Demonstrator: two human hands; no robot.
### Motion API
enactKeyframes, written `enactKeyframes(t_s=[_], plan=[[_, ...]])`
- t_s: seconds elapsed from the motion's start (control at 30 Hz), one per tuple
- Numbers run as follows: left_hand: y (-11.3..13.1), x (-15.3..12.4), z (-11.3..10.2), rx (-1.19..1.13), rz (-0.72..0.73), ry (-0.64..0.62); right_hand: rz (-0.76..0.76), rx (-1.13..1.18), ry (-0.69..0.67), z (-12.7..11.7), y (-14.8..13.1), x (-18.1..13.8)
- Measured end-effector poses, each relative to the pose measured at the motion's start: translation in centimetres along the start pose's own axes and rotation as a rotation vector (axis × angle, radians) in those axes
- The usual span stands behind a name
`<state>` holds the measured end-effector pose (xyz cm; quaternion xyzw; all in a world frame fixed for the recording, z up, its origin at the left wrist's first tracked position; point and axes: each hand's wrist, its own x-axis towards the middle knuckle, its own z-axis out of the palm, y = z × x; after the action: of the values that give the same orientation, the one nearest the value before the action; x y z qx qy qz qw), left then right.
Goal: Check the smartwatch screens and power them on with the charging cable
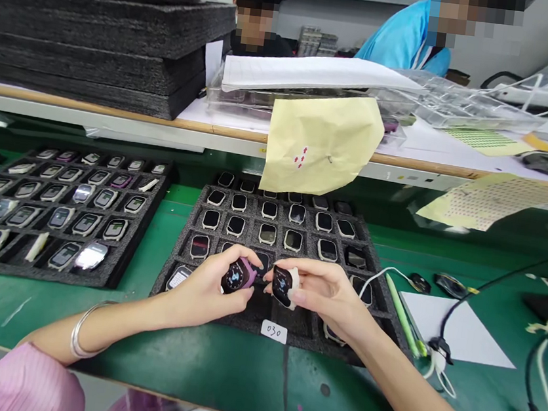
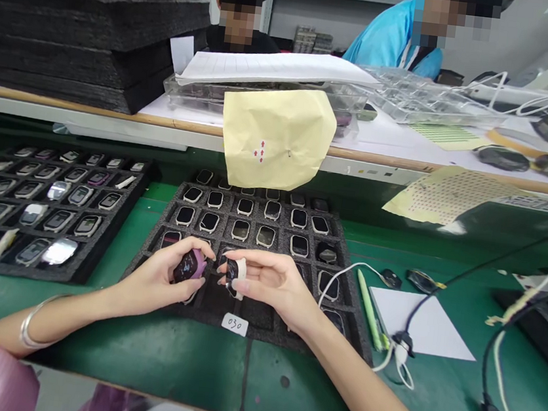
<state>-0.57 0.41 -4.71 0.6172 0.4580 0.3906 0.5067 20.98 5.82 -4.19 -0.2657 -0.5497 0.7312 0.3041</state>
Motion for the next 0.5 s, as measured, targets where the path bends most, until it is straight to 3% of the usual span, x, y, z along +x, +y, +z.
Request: enactKeyframes(t_s=[0.27, 0.5], plan=[[0.17, 0.09, -0.04, 0.006, -0.013, -0.052, 0.021, -0.027, 0.023, 0.15, -0.32, -0.17], [0.73, -0.22, -0.23, 0.046, 0.022, -0.022, 0.015, -0.027, 0.005, 0.14, -0.37, -0.15]])
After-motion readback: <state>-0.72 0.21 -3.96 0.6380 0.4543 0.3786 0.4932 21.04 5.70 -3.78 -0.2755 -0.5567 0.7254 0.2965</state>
